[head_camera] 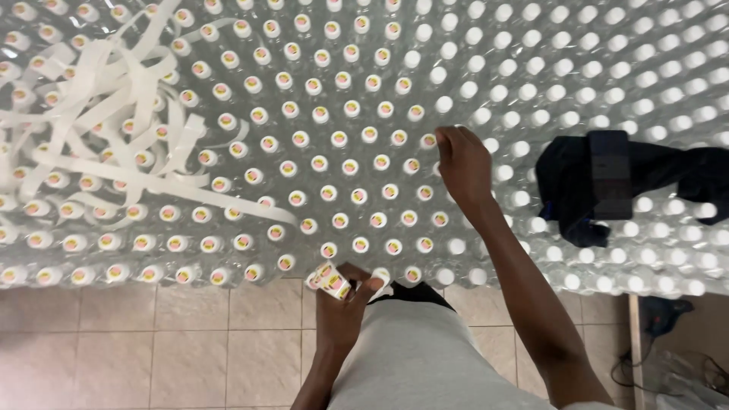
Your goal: Applying small circular labels to the caps of water bottles on a production line table
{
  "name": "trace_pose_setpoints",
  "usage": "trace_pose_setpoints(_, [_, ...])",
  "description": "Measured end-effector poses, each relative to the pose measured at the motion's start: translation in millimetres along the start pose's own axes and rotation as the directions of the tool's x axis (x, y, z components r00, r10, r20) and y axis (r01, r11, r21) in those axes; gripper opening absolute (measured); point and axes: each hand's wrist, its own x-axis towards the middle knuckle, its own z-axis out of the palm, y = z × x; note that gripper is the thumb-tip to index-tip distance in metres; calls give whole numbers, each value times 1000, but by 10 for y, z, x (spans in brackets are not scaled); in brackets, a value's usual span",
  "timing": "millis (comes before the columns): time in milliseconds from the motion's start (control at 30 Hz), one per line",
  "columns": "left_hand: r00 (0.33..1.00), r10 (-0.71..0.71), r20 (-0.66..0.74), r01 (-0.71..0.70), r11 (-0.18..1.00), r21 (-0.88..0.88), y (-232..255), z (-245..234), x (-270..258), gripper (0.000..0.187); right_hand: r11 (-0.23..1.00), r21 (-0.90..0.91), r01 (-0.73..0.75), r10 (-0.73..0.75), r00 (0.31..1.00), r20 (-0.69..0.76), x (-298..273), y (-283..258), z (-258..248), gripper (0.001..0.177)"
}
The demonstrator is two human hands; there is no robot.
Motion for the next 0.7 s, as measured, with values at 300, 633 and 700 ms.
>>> trace_pose_setpoints(300, [997, -6, 77, 12, 997, -74, 245, -129, -32, 28, 699, 586, -410, 90, 863, 497, -1193, -1836, -1049, 35])
trace_pose_setpoints(633, [927, 252, 280, -262, 965, 1, 243, -286, -102, 41, 675, 651, -346, 218, 937, 272, -1525, -1843, -835, 19])
trace_pose_setpoints(700, [911, 302, 281, -298, 953, -56, 183, -304, -114, 29, 693, 642, -328, 223, 944, 241, -1543, -1913, -830, 17])
